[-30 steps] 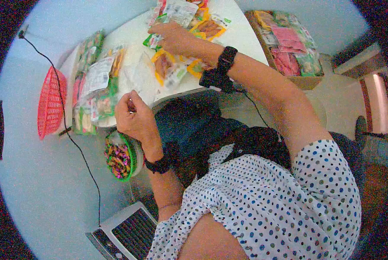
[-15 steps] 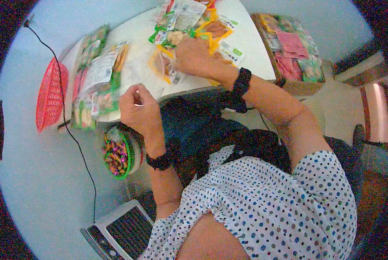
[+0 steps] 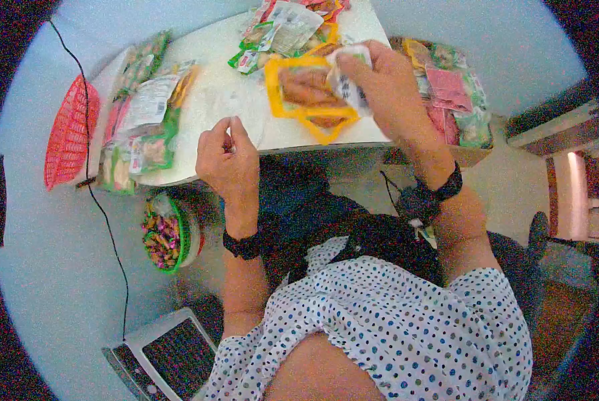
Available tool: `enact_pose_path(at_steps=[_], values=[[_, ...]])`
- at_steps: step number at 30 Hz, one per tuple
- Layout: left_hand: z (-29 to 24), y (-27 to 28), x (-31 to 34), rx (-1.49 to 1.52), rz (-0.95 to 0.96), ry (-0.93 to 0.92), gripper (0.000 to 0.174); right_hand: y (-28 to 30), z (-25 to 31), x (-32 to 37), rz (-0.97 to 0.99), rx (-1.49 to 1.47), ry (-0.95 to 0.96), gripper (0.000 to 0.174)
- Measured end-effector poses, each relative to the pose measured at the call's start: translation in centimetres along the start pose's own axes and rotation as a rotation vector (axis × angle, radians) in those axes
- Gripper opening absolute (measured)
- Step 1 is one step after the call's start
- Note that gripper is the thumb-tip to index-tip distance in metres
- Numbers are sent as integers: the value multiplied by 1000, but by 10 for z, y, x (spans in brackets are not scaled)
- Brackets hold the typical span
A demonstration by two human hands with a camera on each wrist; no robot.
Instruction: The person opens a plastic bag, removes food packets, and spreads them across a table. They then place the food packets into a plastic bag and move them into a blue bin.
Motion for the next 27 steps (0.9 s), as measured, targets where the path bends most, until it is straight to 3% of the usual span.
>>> enact_pose_path(at_steps=[2, 5, 9, 16, 20, 22, 25, 27], values=[[-4, -4, -1, 21, 26, 16, 5, -8, 6, 17, 74, -58, -126, 21], [-9, -9, -1, 69, 49, 2, 7, -20, -9, 24, 146, -42, -149, 21], [-7, -8, 0, 57, 11, -14, 9, -30, -16, 30, 182, -310, -324, 18], [-10, -3, -2, 33, 34, 47, 8, -36, -14, 39, 297, -337, -458, 20], [-17, -9, 6, 29, 123, 14, 10, -56, -20, 48, 379, -556, -481, 22], [-19, -12, 11, 50, 51, -23, 10, -70, -31, 49, 465, -641, -469, 23], [-15, -15, 13, 72, 19, -70, 12, -90, -42, 45, 472, -694, -481, 24], [-17, -13, 12, 81, 20, -87, 13, -99, -52, 39, 506, -571, -438, 23]])
Point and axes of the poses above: each hand's wrist, its own x-axis away from the middle knuckle, its own y-axis out of the back of the hand, z = x × y, the point moved 4 cm from there along -x, towards the middle knuckle, and after that the axes turned 8 degrees about -z, right-handed, at the moved point
